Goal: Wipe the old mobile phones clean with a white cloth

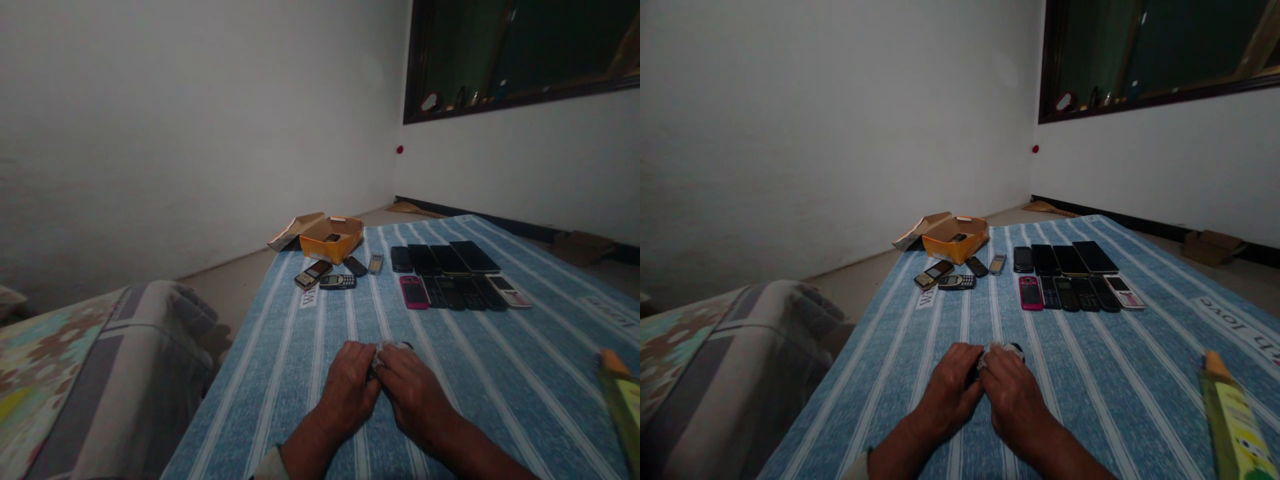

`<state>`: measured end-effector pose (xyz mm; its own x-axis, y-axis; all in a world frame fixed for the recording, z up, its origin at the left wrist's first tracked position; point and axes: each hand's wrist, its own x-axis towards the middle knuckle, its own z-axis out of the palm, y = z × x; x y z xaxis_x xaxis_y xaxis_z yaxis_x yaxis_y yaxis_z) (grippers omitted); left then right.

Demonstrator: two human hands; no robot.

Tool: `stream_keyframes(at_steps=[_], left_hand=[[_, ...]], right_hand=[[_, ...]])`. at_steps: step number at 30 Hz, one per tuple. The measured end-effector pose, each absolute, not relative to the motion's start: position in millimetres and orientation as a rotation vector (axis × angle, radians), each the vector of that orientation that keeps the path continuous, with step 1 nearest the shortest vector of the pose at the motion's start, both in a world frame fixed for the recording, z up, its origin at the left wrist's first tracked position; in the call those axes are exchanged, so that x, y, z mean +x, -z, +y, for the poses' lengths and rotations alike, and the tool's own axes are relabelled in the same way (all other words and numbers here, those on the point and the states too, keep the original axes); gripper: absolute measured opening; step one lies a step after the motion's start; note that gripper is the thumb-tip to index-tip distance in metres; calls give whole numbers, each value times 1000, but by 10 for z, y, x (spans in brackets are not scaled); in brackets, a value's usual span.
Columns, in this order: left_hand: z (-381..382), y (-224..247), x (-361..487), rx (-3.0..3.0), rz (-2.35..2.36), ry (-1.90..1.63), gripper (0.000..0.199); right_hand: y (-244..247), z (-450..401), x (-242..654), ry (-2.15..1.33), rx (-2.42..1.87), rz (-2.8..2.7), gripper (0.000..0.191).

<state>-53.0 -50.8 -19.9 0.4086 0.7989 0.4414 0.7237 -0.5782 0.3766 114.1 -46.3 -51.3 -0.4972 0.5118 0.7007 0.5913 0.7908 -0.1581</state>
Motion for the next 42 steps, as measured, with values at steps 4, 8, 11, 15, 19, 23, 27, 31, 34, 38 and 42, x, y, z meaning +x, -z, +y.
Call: stream_keyframes(at_steps=[4,8,11,15,19,23,27,31,34,38,42], left_hand=[[-501,194,-528,2525,1445,-890,25],[-491,215,-518,2509,1553,-897,29],[-490,211,-514,2500,1592,-876,31],[-500,160,-498,2494,1608,-864,28],[-503,116,-474,2524,1609,-856,15],[-486,138,-482,2581,1625,-835,25],[-465,176,-507,2648,1625,-847,33],[-456,167,-516,2669,1577,-888,30],[-453,146,-511,2676,1544,-896,25],[-446,138,-495,2664,1559,-870,31],[-428,154,-475,2646,1581,-853,36]], right_hand=[[465,-378,1219,149,-904,-2164,31],[378,-222,1387,132,-1019,-2091,28],[312,-187,1444,142,-1051,-2027,31],[288,-314,1326,190,-871,-2026,30],[304,-416,1205,191,-782,-2101,28],[299,-318,1280,196,-856,-2091,26],[296,-243,1345,196,-928,-2057,27],[313,-313,1263,165,-875,-2106,26],[299,-339,1213,132,-835,-2144,22],[263,-232,1284,50,-932,-2182,22],[270,-110,1406,4,-1056,-2150,25]])
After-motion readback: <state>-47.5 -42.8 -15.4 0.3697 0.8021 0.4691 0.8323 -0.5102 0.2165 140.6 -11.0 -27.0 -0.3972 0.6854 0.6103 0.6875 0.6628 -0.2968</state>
